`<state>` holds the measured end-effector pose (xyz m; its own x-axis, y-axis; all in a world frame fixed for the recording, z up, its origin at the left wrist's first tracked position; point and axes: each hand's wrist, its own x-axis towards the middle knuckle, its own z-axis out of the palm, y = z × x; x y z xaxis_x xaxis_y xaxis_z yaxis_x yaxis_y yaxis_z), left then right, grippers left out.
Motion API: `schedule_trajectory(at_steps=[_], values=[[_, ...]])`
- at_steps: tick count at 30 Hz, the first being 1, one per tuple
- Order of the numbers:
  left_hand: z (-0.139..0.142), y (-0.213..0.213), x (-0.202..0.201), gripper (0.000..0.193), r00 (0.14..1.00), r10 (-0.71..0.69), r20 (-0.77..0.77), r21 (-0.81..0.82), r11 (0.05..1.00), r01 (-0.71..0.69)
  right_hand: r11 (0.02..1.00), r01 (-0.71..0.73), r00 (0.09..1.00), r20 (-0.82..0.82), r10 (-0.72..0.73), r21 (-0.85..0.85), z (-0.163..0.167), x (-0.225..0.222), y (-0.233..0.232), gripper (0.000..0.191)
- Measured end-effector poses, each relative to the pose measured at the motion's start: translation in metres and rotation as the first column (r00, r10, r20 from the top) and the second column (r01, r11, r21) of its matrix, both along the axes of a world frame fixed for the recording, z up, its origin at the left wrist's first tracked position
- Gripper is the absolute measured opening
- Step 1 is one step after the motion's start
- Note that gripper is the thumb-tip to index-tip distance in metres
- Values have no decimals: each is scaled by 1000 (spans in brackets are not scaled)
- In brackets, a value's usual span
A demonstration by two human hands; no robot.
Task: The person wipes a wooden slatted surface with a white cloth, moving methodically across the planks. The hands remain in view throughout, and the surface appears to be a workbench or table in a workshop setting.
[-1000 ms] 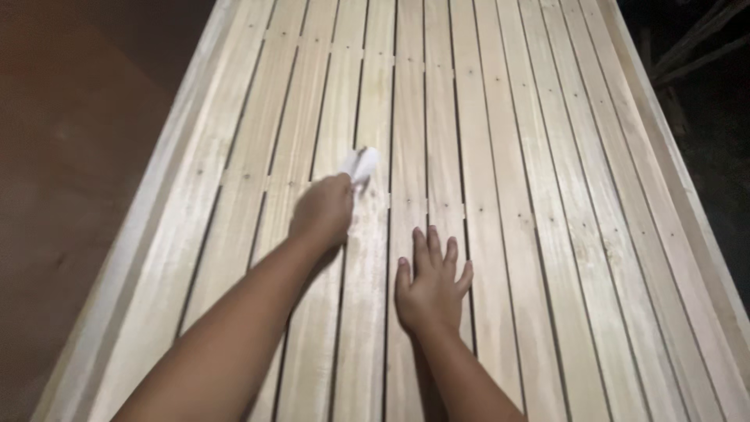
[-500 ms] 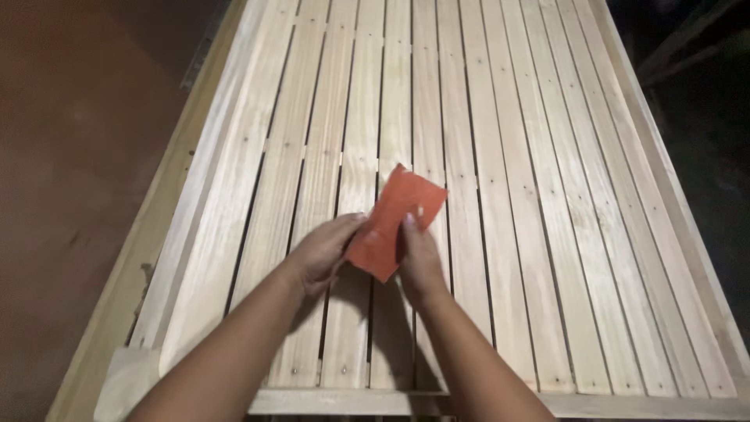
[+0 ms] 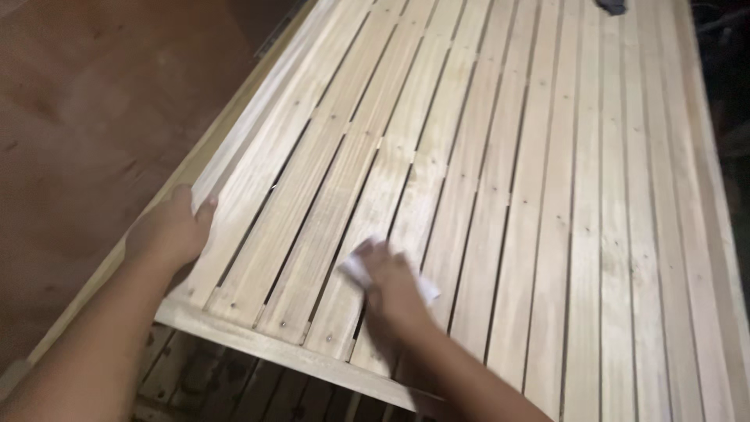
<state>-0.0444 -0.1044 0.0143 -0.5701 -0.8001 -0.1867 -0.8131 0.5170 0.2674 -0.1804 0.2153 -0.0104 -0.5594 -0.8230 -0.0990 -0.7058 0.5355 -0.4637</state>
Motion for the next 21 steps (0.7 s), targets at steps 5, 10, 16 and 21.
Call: schedule_trajectory(at_steps=[5,10,16,21], values=[[19,12,-6,50,999,44,10,-36,998,-44,968,-238,960,-169,222,-83,-3,14,-19,58],[35,17,-10,48,997,61,51,-16,998,-60,962,-178,969,-209,134,-209,-16,-46,-92,54],[39,17,-8,48,995,99,23,27,995,-100,950,-185,951,-288,110,-250,-26,-100,-174,53],[34,15,-4,49,997,71,-12,28,997,-71,919,-332,927,-252,277,-212,-31,-21,-79,45]])
